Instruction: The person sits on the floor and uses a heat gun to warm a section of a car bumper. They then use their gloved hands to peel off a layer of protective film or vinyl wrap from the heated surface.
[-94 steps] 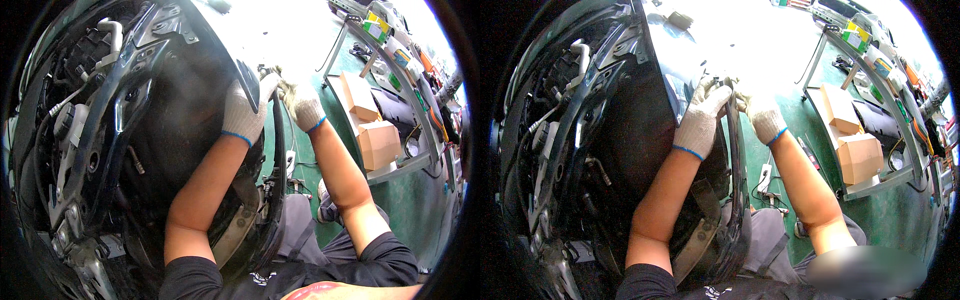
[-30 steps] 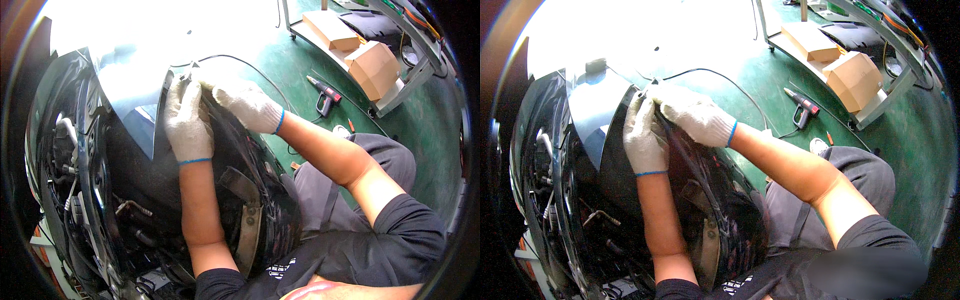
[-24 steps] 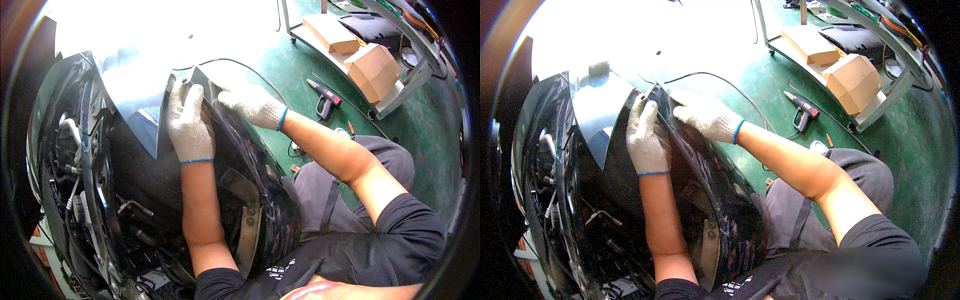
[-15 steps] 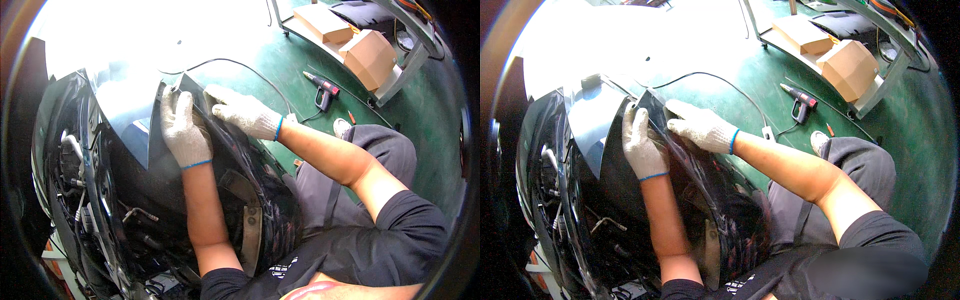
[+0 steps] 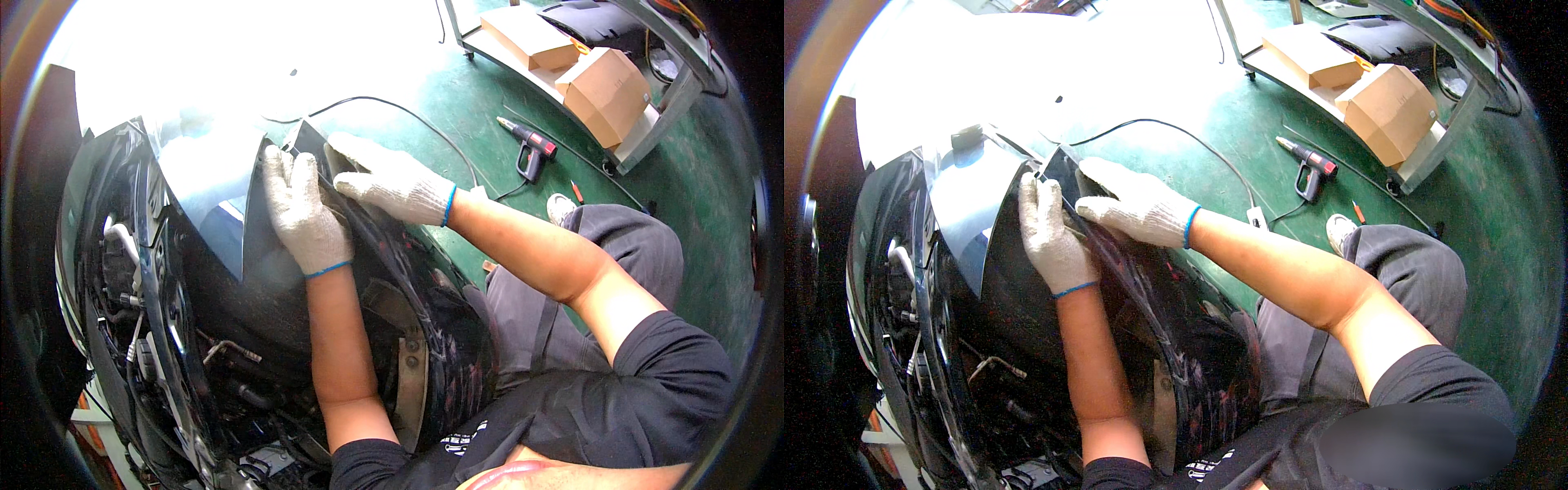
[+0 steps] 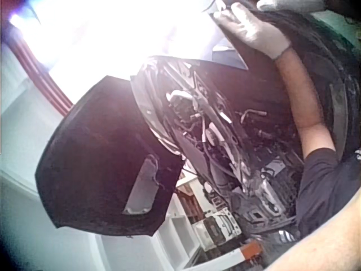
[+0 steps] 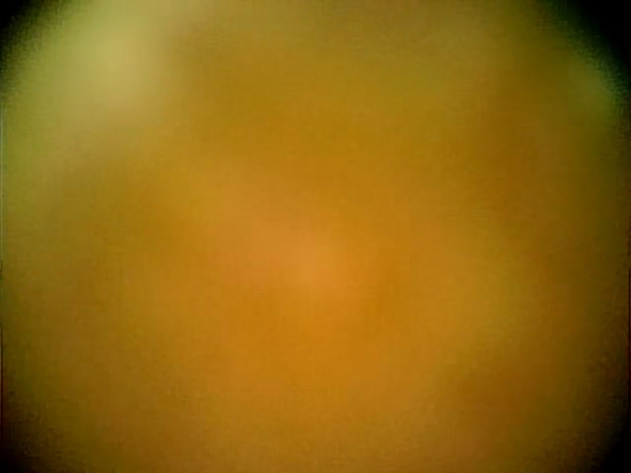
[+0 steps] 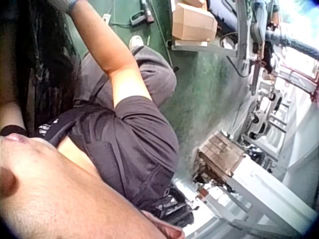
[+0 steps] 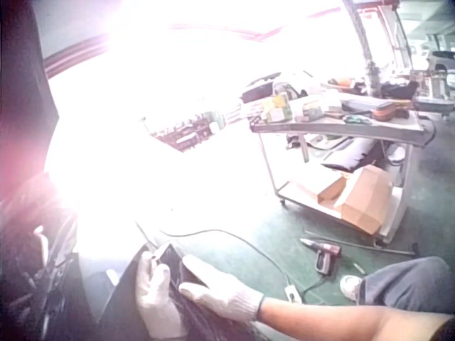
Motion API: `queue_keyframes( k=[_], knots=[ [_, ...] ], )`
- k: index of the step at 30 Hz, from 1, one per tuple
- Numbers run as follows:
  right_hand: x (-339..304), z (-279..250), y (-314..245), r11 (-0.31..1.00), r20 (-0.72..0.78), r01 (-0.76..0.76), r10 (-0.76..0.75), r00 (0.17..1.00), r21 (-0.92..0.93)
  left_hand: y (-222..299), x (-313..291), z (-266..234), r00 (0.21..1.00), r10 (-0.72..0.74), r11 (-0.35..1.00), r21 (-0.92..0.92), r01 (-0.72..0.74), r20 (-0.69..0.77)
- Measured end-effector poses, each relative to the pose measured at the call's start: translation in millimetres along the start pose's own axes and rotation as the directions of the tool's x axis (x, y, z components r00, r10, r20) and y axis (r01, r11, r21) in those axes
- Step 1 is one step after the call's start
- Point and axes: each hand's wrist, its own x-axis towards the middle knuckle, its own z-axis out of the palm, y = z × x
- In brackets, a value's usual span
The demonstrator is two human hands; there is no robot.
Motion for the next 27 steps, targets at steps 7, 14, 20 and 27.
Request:
queue_keyframes(
  k=[7,14,20,27],
  knots=[
    [2.0,3.3,2.8,1.000,-0.008,0.010,-0.010,1.000,-0.009,1.7,-1.1,0.1,1.000,-0.017,1.000,-0.026,0.017,-0.001],
    [7.9,3.2,2.6,0.998,-0.016,0.055,-0.056,0.998,-0.007,8.2,0.1,7.9,0.998,0.040,0.999,-0.016,-0.039,0.043],
    [22.2,-3.7,-2.7,0.996,0.034,0.092,-0.092,0.995,0.009,8.0,-8.6,6.2,0.995,0.086,0.996,-0.009,-0.086,0.058],
    [50.1,-23.6,-10.2,0.974,0.109,0.214,-0.204,0.973,-0.081,8.3,-1.1,6.1,0.998,0.042,0.998,-0.045,-0.040,0.049]
  ],
)
